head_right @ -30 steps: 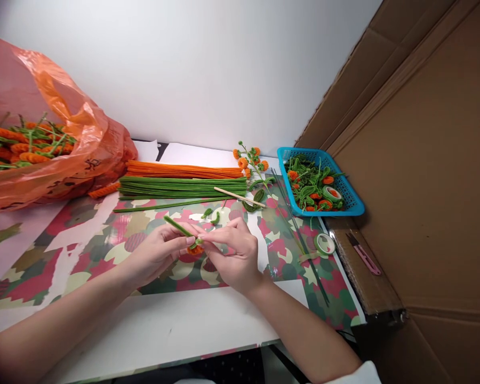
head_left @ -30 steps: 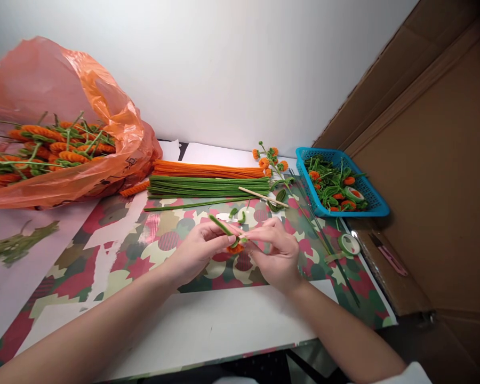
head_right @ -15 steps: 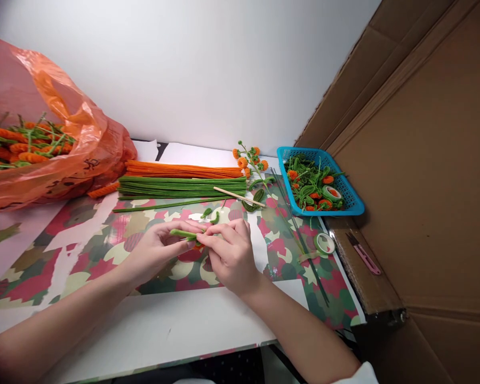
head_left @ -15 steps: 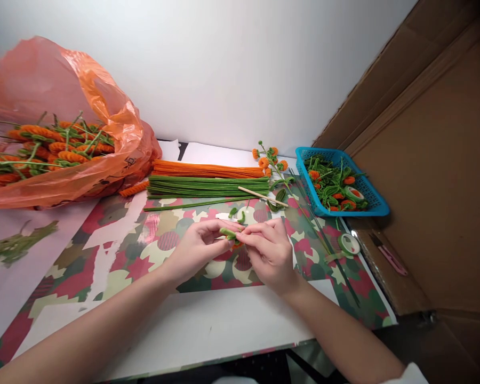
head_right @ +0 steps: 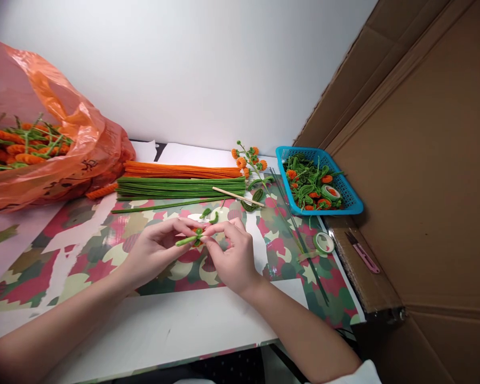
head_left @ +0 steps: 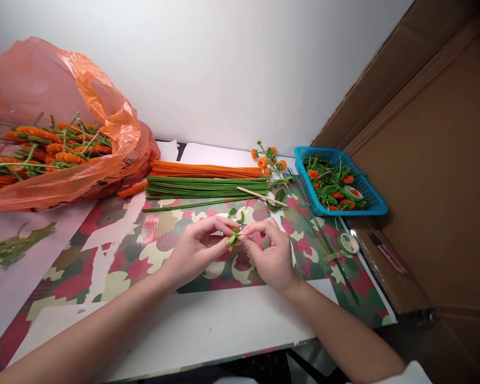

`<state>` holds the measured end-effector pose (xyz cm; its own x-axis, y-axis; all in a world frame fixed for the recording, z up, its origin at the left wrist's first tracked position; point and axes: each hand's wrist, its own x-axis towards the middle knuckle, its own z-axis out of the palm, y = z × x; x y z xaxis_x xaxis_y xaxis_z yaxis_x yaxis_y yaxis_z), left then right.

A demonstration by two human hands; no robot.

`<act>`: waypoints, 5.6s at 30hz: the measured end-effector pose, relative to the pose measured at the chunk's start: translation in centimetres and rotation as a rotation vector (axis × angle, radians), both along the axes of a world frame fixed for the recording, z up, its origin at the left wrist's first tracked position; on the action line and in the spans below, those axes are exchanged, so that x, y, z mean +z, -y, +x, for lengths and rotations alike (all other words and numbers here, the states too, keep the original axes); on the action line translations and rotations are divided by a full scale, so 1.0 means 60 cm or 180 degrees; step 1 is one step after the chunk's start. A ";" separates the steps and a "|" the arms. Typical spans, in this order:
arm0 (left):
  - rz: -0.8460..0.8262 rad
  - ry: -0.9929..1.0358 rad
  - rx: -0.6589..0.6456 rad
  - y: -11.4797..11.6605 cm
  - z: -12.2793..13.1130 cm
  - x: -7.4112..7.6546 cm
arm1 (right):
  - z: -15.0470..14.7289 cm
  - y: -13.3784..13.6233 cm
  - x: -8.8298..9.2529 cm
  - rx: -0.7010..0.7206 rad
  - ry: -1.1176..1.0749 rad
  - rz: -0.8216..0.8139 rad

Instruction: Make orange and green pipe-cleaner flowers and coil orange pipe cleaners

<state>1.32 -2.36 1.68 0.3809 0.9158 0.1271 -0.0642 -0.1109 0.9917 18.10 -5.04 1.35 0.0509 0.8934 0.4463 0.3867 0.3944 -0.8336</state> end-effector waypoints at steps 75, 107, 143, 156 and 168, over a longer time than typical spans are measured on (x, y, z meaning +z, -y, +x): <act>-0.0629 -0.0381 0.0232 0.003 0.007 0.010 | 0.014 -0.016 0.007 0.0321 0.1497 -0.0329; -0.0731 -0.0397 -0.0177 -0.007 -0.003 -0.001 | 0.020 -0.020 0.022 0.0572 0.1023 -0.0370; -0.0740 -0.0864 -0.0727 -0.010 -0.007 0.001 | 0.030 -0.022 0.025 0.0895 0.0816 -0.0501; -0.1130 -0.0500 -0.1560 -0.019 -0.021 0.005 | 0.030 -0.019 0.028 0.1371 0.0600 0.0010; -0.1291 -0.0181 -0.1696 -0.020 -0.023 -0.002 | 0.024 -0.014 0.030 0.1397 0.0541 0.0208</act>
